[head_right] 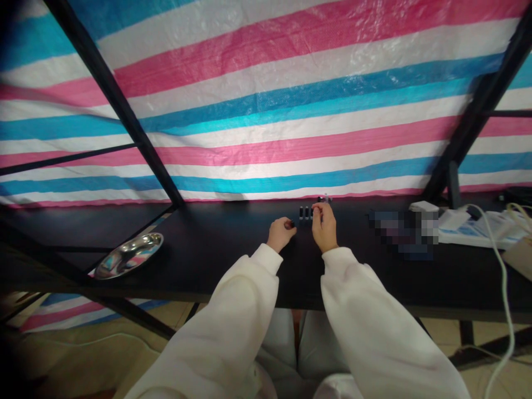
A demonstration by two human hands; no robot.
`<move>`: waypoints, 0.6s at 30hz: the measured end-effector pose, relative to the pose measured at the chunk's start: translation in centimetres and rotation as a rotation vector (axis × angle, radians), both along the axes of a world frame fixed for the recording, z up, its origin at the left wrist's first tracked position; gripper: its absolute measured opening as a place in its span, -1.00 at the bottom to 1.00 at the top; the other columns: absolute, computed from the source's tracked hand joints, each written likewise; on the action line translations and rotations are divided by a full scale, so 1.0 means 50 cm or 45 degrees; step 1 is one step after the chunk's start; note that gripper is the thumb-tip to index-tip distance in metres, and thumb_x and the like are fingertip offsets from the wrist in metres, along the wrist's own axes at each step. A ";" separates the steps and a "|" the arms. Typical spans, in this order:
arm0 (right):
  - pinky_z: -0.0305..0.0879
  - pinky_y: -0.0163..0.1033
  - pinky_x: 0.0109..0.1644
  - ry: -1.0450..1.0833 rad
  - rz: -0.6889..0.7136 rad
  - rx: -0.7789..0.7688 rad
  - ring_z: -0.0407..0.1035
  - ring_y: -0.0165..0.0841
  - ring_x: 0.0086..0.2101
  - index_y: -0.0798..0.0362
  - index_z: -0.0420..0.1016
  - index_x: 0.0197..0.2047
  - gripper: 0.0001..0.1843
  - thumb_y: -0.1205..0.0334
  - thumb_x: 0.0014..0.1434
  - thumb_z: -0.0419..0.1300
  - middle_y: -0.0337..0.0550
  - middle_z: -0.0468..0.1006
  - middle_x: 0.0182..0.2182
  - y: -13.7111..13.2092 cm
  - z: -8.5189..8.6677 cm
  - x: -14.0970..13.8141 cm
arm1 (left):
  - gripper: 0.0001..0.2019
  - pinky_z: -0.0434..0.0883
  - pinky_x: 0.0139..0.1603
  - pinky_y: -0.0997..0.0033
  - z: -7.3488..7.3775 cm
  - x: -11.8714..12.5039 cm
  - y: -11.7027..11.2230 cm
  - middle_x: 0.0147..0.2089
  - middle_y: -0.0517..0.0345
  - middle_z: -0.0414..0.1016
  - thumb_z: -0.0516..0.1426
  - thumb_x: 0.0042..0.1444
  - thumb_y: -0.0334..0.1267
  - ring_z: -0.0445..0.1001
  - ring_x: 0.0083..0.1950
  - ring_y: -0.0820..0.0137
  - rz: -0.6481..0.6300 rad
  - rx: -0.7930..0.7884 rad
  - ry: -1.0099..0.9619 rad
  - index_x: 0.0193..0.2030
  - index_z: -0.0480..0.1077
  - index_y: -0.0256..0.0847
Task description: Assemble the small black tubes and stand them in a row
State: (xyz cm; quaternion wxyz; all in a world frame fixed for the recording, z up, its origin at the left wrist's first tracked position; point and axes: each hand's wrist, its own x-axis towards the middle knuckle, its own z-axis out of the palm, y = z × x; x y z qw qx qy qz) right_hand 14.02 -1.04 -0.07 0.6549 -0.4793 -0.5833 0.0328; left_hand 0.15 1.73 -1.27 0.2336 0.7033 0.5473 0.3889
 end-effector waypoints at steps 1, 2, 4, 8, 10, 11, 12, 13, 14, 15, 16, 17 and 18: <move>0.23 -0.16 -0.19 0.040 -0.027 0.013 0.30 -0.33 -0.33 0.06 0.30 -0.24 -0.75 0.11 0.17 -0.09 -0.10 0.39 -0.33 0.000 0.000 0.001 | -0.96 0.31 -0.32 0.44 -0.003 -0.002 0.005 -0.47 0.10 0.44 0.17 -0.19 -0.38 0.40 -0.40 0.41 0.015 -0.021 0.056 -0.51 0.41 -0.27; 0.23 -0.17 -0.20 0.081 -0.050 0.025 0.29 -0.33 -0.34 0.06 0.30 -0.24 -0.75 0.11 0.17 -0.09 -0.10 0.39 -0.33 0.001 0.000 0.002 | -0.97 0.31 -0.32 0.43 -0.005 -0.003 0.010 -0.47 0.08 0.45 0.16 -0.19 -0.38 0.41 -0.40 0.39 0.022 -0.052 0.099 -0.51 0.41 -0.26; 0.23 -0.17 -0.21 0.155 -0.081 0.044 0.29 -0.34 -0.35 0.06 0.28 -0.24 -0.75 0.10 0.17 -0.08 -0.09 0.38 -0.33 0.001 0.001 0.003 | -0.97 0.31 -0.34 0.42 -0.009 -0.003 0.023 -0.46 0.05 0.45 0.16 -0.19 -0.37 0.42 -0.40 0.36 0.023 -0.106 0.151 -0.52 0.41 -0.26; 0.24 -0.19 -0.24 0.238 -0.109 0.057 0.29 -0.36 -0.38 0.07 0.27 -0.25 -0.74 0.08 0.17 -0.09 -0.09 0.38 -0.35 0.004 0.003 0.004 | -0.98 0.32 -0.35 0.42 -0.009 0.007 0.055 -0.52 0.05 0.43 0.18 -0.21 -0.38 0.44 -0.41 0.33 0.020 -0.139 0.158 -0.54 0.42 -0.25; 0.24 -0.19 -0.24 0.253 -0.119 0.062 0.29 -0.36 -0.38 0.07 0.27 -0.26 -0.74 0.07 0.17 -0.09 -0.09 0.38 -0.35 0.006 0.001 0.005 | -0.97 0.33 -0.33 0.43 -0.006 0.013 0.070 -0.56 0.06 0.42 0.20 -0.25 -0.41 0.45 -0.39 0.32 0.020 -0.165 0.120 -0.58 0.41 -0.25; 0.24 -0.20 -0.25 0.255 -0.123 0.063 0.29 -0.36 -0.38 0.06 0.27 -0.25 -0.74 0.07 0.17 -0.09 -0.10 0.38 -0.35 0.008 0.000 0.006 | -0.95 0.33 -0.31 0.43 -0.004 0.016 0.078 -0.56 0.07 0.42 0.21 -0.27 -0.42 0.46 -0.38 0.32 0.020 -0.171 0.113 -0.60 0.40 -0.25; 0.24 -0.20 -0.25 0.255 -0.126 0.064 0.29 -0.36 -0.38 0.06 0.27 -0.25 -0.74 0.08 0.17 -0.09 -0.10 0.38 -0.35 0.009 -0.001 0.006 | -0.93 0.34 -0.30 0.44 -0.003 0.018 0.085 -0.56 0.06 0.42 0.21 -0.28 -0.44 0.46 -0.36 0.31 0.022 -0.167 0.122 -0.62 0.39 -0.25; 0.25 -0.20 -0.25 0.252 -0.128 0.064 0.29 -0.37 -0.37 0.06 0.27 -0.25 -0.75 0.08 0.17 -0.09 -0.10 0.38 -0.35 0.010 -0.002 0.007 | -0.92 0.34 -0.29 0.43 -0.001 0.020 0.092 -0.55 0.05 0.43 0.22 -0.29 -0.45 0.47 -0.34 0.30 0.027 -0.155 0.144 -0.63 0.39 -0.25; 0.25 -0.21 -0.25 0.250 -0.132 0.065 0.29 -0.37 -0.38 0.06 0.27 -0.25 -0.75 0.09 0.18 -0.09 -0.10 0.39 -0.35 0.011 -0.003 0.007 | -0.91 0.34 -0.28 0.42 0.000 0.022 0.098 -0.53 0.03 0.44 0.22 -0.29 -0.45 0.47 -0.32 0.29 0.029 -0.141 0.173 -0.64 0.39 -0.25; 0.25 -0.21 -0.25 0.248 -0.135 0.065 0.29 -0.37 -0.38 0.06 0.27 -0.25 -0.75 0.09 0.18 -0.09 -0.11 0.39 -0.35 0.012 -0.003 0.007 | -0.91 0.35 -0.27 0.41 0.000 0.023 0.105 -0.53 0.02 0.45 0.22 -0.29 -0.45 0.47 -0.31 0.28 0.028 -0.133 0.198 -0.64 0.38 -0.26; 0.25 -0.22 -0.25 0.247 -0.138 0.066 0.29 -0.37 -0.38 0.06 0.27 -0.25 -0.76 0.10 0.18 -0.09 -0.11 0.39 -0.35 0.012 -0.003 0.007 | -0.91 0.35 -0.27 0.41 0.001 0.024 0.111 -0.53 0.01 0.44 0.22 -0.28 -0.45 0.47 -0.32 0.27 0.023 -0.134 0.211 -0.65 0.38 -0.26; 0.25 -0.22 -0.25 0.249 -0.140 0.067 0.29 -0.37 -0.38 0.06 0.27 -0.26 -0.76 0.10 0.18 -0.09 -0.11 0.39 -0.35 0.011 -0.002 0.007 | -0.90 0.36 -0.28 0.40 0.001 0.026 0.117 -0.55 0.01 0.44 0.22 -0.27 -0.44 0.48 -0.33 0.27 0.015 -0.147 0.214 -0.66 0.37 -0.26; 0.24 -0.22 -0.25 0.253 -0.139 0.067 0.29 -0.37 -0.38 0.07 0.28 -0.26 -0.76 0.11 0.18 -0.09 -0.11 0.39 -0.35 0.010 -0.001 0.007 | -0.90 0.36 -0.29 0.40 0.000 0.027 0.122 -0.57 0.02 0.42 0.22 -0.27 -0.44 0.48 -0.35 0.27 0.005 -0.164 0.208 -0.66 0.37 -0.26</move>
